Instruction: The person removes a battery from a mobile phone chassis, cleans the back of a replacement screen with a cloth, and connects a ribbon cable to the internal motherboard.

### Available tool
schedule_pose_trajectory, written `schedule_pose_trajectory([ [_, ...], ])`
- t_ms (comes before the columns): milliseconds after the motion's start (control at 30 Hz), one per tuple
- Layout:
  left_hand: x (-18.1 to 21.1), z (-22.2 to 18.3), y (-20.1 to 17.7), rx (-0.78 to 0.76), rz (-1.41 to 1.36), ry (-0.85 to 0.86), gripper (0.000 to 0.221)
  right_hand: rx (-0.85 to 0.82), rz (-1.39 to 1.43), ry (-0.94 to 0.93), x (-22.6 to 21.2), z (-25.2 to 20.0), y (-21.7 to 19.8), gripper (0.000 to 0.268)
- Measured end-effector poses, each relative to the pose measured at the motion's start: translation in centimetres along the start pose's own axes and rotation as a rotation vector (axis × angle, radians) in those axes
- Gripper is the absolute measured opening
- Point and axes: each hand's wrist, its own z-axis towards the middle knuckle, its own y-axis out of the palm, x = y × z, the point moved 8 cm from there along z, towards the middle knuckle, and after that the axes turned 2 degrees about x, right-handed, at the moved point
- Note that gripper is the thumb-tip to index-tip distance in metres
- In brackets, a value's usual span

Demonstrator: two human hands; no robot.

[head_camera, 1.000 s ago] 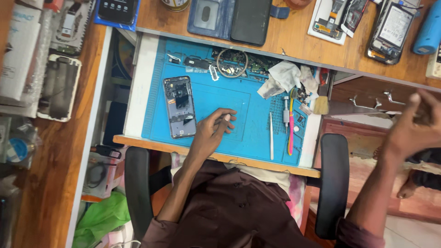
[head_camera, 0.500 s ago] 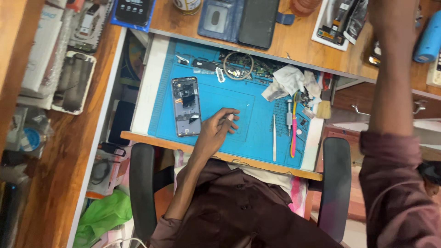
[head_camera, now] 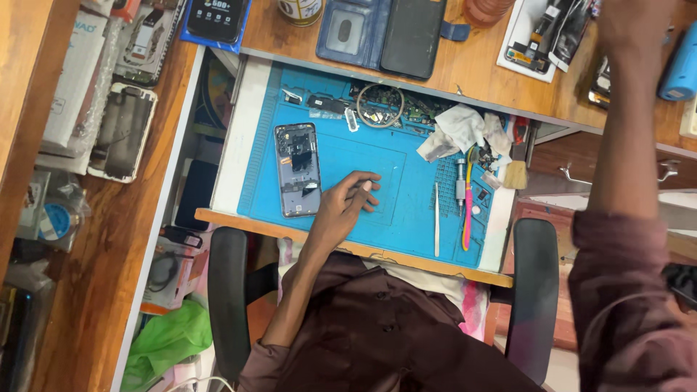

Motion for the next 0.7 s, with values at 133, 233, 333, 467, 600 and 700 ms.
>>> schedule_pose_trajectory([
  [133, 0.2, -0.1, 0.1, 0.016, 0.003, -0.001, 0.032, 0.031, 0.567, 0.281, -4.2, -6.3, -7.7, 0.014],
  [233, 0.3, -0.2, 0.2, 0.013, 0.035, -0.016, 0.031, -0.004, 0.725, 0.397, -7.8, -11.2, -12.6, 0.007],
  [333, 0.6, -0.1, 0.2, -0.008, 0.036, -0.007, 0.03, -0.119, 0.471, 0.483, -8.2, -16.6, -15.8, 0.01],
  [467, 0.6, 0.1, 0.1, -0.011, 0.024, -0.038, 0.029, -0.17, 0.158, 0.521, -8.6, -21.1, -17.5, 0.02],
  [600, 0.6, 0.3, 0.0, -0.012, 0.037, -0.065, 0.03, -0.017, 0.11, 0.438, -9.5, -19.5, -18.1, 0.024],
  [700, 0.5, 0.3, 0.1, -0.009, 0.016, -0.084, 0.031, 0.106, 0.178, 0.345, -10.8, -15.7, -17.6, 0.018],
])
